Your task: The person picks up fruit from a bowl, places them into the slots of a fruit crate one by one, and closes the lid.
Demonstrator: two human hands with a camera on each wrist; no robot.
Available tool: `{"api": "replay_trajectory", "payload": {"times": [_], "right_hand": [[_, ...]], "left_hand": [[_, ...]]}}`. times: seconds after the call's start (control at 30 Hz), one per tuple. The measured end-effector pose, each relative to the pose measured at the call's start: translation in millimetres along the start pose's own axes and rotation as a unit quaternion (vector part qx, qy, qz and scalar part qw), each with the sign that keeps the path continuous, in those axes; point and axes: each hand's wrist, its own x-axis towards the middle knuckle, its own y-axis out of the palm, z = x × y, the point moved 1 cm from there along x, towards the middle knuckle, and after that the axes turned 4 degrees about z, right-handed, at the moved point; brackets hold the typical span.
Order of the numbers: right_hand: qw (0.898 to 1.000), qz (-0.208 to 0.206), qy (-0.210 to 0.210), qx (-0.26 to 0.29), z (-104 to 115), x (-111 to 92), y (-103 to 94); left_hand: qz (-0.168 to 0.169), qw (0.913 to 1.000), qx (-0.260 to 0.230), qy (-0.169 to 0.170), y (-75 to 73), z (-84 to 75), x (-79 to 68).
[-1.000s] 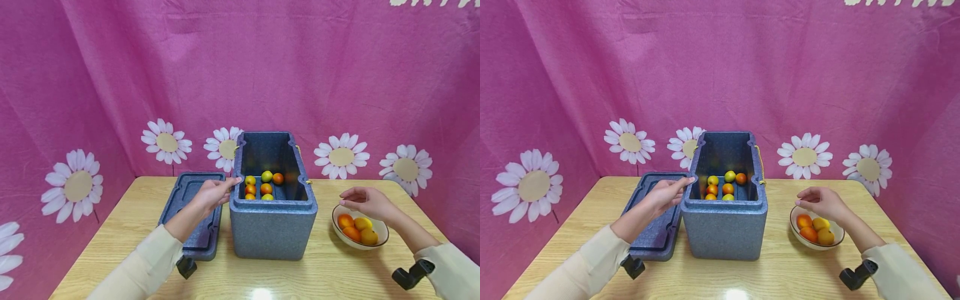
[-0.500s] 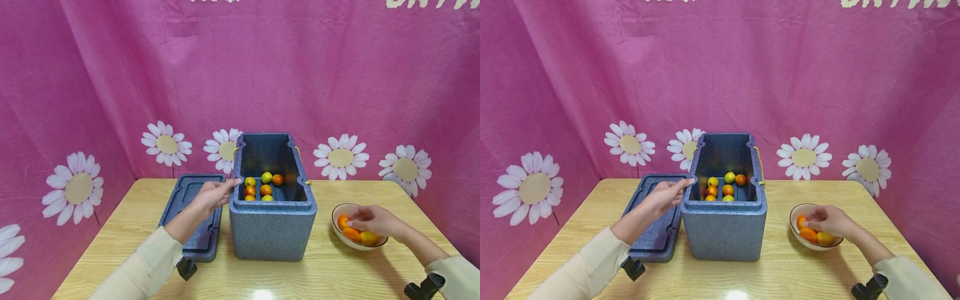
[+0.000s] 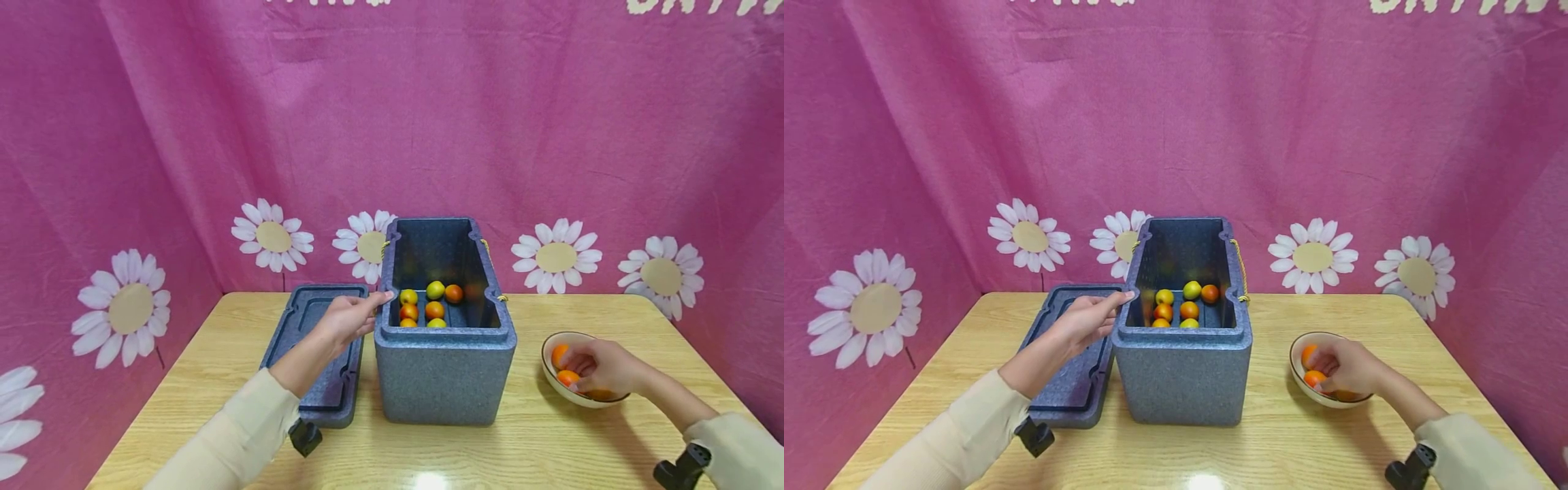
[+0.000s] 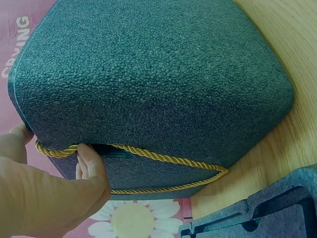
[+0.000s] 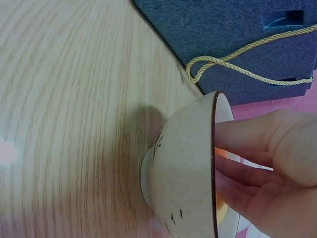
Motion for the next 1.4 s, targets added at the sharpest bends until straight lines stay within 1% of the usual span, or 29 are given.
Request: {"api": "replay_trajectory", "payload": {"times": [0.13, 0.2, 0.33, 0.47, 0.53, 0.63, 0.7, 0.77, 0.87, 0.93, 0.97, 1.03, 1.23, 1.3, 1.4], "right_hand": [[0.999, -0.003, -0.029, -0.014, -0.8, -0.1, 2.7], [0.999, -0.007, -0.035, -0.019, -1.3, -0.3, 3.5], [0.999, -0.011, -0.026, -0.033, -0.4, -1.3, 3.5], [0.999, -0.001, -0.016, -0.051, -0.2, -0.5, 3.4], [0.996, 0.001, -0.03, -0.079, -1.0, 1.1, 4.1], [0.989, -0.005, -0.065, -0.131, -3.4, 3.2, 6.4], [0.986, -0.007, -0.081, -0.147, -5.2, 3.0, 7.2], [0.989, 0.001, -0.08, -0.121, -6.9, 2.1, 6.6], [0.997, 0.012, -0.066, -0.046, -7.6, 0.4, 3.0], [0.998, 0.014, -0.055, -0.006, -6.8, -0.4, -0.3], [0.999, 0.014, -0.048, 0.003, -6.0, -0.8, -2.2], [0.999, 0.015, -0.036, 0.009, -4.1, -1.2, -5.8], [1.0, 0.025, -0.001, -0.007, -2.5, -1.5, -13.8], [1.0, 0.027, 0.004, 0.002, -3.3, -1.9, -15.1], [1.0, 0.025, -0.006, 0.015, -5.1, -2.5, -15.9]], "left_hand": [[-0.001, 1.0, -0.001, -0.006, 0.4, -0.1, 0.5], [0.001, 1.0, -0.002, -0.006, 0.4, -0.6, 0.5], [0.003, 1.0, -0.003, -0.005, 0.1, -1.3, 0.3], [0.001, 1.0, 0.0, -0.004, -0.5, -1.2, 0.3], [0.0, 1.0, 0.0, -0.006, -0.8, -0.8, 0.6], [0.001, 1.0, -0.003, -0.006, -0.5, 0.3, 1.3], [0.004, 1.0, -0.005, -0.005, -0.1, 0.8, 1.7], [0.005, 1.0, -0.005, -0.004, 0.2, 0.9, 1.8], [0.004, 1.0, -0.002, -0.003, 0.2, 0.1, 1.7], [0.003, 1.0, 0.0, -0.002, 0.0, -0.8, 1.4], [0.002, 1.0, 0.0, -0.001, 0.0, -1.2, 1.2], [0.002, 1.0, 0.002, 0.0, -0.2, -1.9, 0.9], [0.002, 1.0, 0.001, -0.001, -0.4, -1.4, 1.4], [0.002, 1.0, 0.001, -0.003, -0.3, -0.7, 1.8], [0.003, 1.0, -0.003, -0.004, 0.1, 0.5, 2.1]]}}
